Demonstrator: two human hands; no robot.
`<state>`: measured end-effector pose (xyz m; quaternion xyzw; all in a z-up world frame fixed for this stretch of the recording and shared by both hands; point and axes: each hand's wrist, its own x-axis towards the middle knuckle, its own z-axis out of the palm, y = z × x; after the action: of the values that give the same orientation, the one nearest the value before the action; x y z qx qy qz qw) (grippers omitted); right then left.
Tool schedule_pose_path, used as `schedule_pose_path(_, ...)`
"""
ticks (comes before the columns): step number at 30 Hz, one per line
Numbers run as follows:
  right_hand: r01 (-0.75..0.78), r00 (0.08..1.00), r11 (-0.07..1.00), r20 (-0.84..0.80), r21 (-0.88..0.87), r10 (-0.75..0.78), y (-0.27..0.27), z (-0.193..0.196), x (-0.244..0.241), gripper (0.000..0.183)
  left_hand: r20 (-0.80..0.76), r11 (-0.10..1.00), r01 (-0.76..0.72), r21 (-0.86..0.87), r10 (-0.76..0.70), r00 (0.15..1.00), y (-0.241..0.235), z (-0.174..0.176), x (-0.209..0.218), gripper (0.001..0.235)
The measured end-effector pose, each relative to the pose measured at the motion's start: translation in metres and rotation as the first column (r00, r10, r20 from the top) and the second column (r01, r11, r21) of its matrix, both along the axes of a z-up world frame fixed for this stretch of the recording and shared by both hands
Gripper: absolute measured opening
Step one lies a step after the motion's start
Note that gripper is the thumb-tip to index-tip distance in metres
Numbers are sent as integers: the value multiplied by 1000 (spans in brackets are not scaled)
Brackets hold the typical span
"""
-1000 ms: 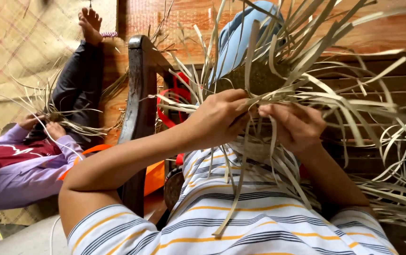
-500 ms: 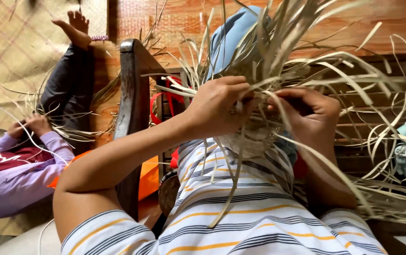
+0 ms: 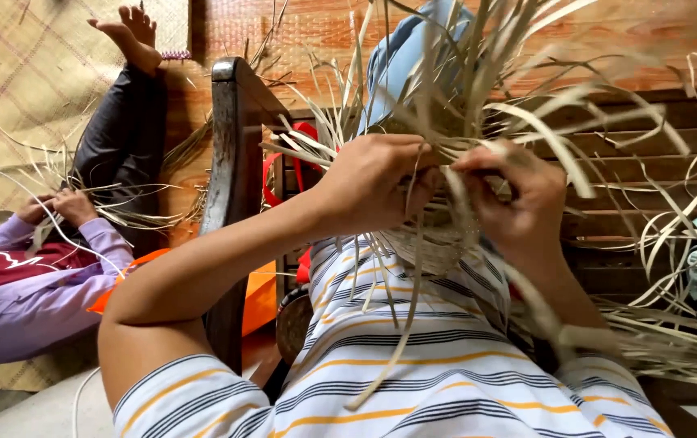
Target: Weaving natural fibers to construct a basket or similar item
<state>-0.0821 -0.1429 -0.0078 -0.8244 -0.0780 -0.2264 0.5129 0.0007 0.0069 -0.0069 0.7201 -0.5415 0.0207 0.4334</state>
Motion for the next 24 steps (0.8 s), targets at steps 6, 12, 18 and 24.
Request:
schedule_pose_path(6,149,928,900,372,-410,15,3,-22,-12,10,-388,997,-17,72,44,921,-1,3,1,10)
schedule_pose_path(12,84,934,930,353,-358,52,1,-23,-13,6,-371,983,8,186,62,927,-3,2,-2,13)
schedule_pose_path(18,-104,985,991,126,-88,115,-13,-19,-21,15,-421,972,16,236,87,903,-8,6,-4,13)
schedule_pose_path(24,68,989,946,145,-318,-22,-13,-21,-24,11,-451,962,159,220,-44,891,-5,3,3,10)
